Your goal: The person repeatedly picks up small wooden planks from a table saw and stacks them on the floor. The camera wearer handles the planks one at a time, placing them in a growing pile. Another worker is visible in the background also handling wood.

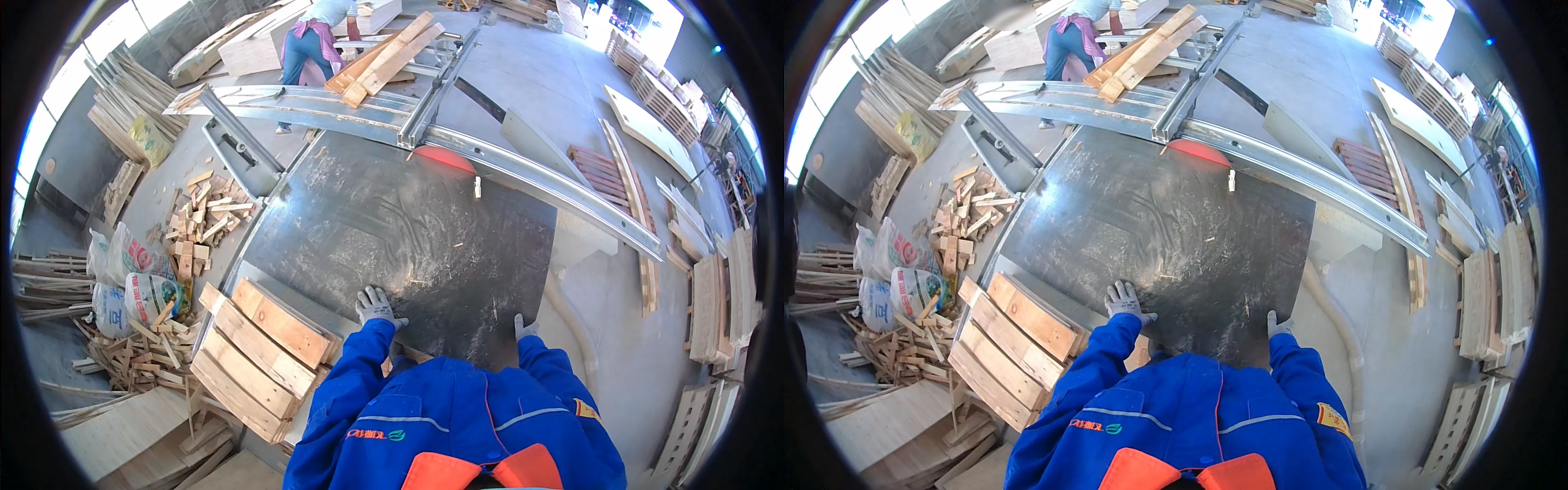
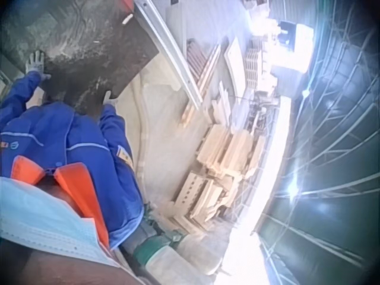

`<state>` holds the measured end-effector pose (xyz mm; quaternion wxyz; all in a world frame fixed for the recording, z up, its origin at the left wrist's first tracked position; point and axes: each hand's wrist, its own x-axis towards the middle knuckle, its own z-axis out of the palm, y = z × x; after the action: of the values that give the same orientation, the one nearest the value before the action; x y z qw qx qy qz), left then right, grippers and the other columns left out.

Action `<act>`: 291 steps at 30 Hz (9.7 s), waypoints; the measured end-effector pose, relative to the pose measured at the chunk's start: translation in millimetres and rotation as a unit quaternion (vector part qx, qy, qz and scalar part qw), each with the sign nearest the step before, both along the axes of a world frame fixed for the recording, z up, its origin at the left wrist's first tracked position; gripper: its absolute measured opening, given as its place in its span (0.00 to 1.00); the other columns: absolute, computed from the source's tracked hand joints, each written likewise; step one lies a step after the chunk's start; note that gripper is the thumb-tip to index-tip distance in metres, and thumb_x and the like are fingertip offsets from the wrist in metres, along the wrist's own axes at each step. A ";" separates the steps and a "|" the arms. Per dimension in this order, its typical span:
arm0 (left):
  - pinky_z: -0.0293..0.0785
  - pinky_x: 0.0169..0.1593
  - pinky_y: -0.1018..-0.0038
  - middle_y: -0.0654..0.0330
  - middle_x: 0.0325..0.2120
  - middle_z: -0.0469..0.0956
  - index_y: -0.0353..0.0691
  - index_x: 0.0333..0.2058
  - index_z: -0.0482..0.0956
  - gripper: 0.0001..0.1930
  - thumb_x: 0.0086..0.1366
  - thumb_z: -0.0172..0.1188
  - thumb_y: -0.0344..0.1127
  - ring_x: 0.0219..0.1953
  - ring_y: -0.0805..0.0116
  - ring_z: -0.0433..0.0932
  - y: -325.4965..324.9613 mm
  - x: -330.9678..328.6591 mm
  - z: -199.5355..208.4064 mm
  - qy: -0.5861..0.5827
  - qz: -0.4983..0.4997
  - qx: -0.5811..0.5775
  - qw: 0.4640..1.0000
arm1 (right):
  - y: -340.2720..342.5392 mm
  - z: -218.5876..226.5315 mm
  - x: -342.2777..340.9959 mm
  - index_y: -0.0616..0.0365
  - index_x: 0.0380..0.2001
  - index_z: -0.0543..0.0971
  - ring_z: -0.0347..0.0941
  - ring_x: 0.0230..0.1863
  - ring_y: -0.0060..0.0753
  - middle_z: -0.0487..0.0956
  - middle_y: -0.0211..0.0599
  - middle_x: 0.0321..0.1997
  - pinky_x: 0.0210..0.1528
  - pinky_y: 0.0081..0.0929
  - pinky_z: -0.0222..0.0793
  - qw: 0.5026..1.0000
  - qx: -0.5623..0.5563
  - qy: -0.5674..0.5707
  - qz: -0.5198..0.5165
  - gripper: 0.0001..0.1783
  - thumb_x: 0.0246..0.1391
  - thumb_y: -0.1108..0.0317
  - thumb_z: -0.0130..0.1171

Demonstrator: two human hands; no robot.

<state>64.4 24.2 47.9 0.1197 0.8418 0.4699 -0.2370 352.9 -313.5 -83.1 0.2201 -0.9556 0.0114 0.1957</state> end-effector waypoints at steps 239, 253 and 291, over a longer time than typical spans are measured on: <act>0.46 0.72 0.49 0.44 0.73 0.42 0.36 0.72 0.44 0.66 0.47 0.67 0.72 0.74 0.38 0.41 0.6 6.9 -10.6 0.022 0.010 -0.005 1.000 | 2.4 -7.6 -1.8 0.74 0.69 0.51 0.54 0.72 0.66 0.57 0.72 0.70 0.73 0.43 0.50 1.000 -0.012 0.028 -0.004 0.61 0.54 0.27 0.51; 0.44 0.72 0.48 0.44 0.73 0.41 0.36 0.72 0.43 0.67 0.46 0.68 0.72 0.74 0.38 0.40 1.4 6.2 -14.3 0.019 0.009 -0.008 1.000 | -0.7 -7.9 -3.1 0.77 0.67 0.54 0.54 0.72 0.67 0.57 0.72 0.70 0.73 0.44 0.51 1.000 0.003 0.014 -0.002 0.62 0.53 0.26 0.51; 0.49 0.70 0.46 0.44 0.71 0.48 0.39 0.71 0.49 0.63 0.44 0.70 0.69 0.72 0.38 0.45 0.5 1.7 -27.1 -0.026 0.010 0.033 0.999 | 2.5 5.4 -14.4 0.74 0.63 0.62 0.65 0.64 0.66 0.67 0.69 0.64 0.66 0.47 0.61 0.999 0.026 -0.042 -0.023 0.53 0.56 0.30 0.52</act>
<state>66.1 24.7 20.7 0.1063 0.8464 0.4827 -0.1982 338.5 -311.0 -77.8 0.2495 -0.9564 0.0194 0.1507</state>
